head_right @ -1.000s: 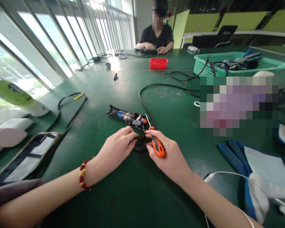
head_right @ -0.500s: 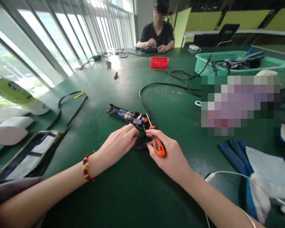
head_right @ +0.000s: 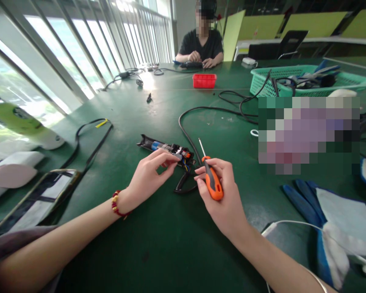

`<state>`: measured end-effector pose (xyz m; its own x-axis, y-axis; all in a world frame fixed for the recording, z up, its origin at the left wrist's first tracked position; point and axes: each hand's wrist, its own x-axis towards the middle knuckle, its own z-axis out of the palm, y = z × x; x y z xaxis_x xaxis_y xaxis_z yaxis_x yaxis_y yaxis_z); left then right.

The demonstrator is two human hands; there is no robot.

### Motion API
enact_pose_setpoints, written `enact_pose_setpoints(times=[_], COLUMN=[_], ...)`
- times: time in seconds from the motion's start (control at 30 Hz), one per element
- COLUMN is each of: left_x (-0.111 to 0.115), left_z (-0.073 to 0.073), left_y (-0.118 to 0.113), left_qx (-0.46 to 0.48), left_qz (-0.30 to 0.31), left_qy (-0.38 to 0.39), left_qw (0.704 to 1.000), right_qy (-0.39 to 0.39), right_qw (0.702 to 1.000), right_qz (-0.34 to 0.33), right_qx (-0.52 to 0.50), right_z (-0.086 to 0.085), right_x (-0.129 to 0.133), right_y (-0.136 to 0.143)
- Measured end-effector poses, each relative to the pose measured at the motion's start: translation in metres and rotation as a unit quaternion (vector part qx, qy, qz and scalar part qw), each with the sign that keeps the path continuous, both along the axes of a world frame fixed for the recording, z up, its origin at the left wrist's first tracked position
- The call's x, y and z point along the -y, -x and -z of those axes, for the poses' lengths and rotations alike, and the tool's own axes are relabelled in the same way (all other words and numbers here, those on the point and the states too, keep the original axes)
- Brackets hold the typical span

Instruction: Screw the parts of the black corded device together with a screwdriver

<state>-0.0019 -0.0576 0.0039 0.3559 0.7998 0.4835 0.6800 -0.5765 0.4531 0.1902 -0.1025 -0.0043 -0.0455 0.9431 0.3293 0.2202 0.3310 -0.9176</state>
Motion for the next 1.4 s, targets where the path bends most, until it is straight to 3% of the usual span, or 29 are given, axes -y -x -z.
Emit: enact_pose_setpoints(times=[0.1,0.23,0.57,0.87,1.03,1.17,1.27,1.4], left_x=[-0.012,-0.023,-0.026,-0.025,-0.025,-0.033,-0.045,-0.057], left_z=[-0.002,0.003,0.006,0.007,0.002,-0.004,-0.005,-0.003], left_y=[-0.004,-0.005,0.003,0.006,0.008,0.017,0.030,0.043], left_qx=[-0.034,-0.084,-0.093,-0.138,-0.198,-0.197,-0.195,-0.223], left_qz=[0.004,0.011,0.047,0.011,0.024,0.020,-0.003,0.034], left_qy=[-0.068,-0.104,-0.113,-0.145,-0.157,-0.131,-0.085,-0.014], left_qw=[0.997,0.991,0.988,0.980,0.967,0.972,0.977,0.974], right_qy=[-0.025,-0.018,-0.024,-0.054,-0.080,-0.114,-0.141,-0.149], right_qw=[0.999,0.999,0.999,0.997,0.995,0.992,0.988,0.984], right_qz=[0.017,0.015,0.011,0.007,0.045,0.062,0.032,0.005], right_qx=[-0.034,-0.032,-0.041,-0.057,-0.045,-0.007,0.060,0.099], right_z=[-0.002,-0.004,-0.002,-0.003,-0.004,-0.007,-0.009,-0.009], right_x=[0.000,-0.002,-0.001,0.000,0.001,0.002,0.003,0.006], right_y=[0.000,0.000,-0.002,-0.004,-0.004,-0.004,-0.006,-0.006])
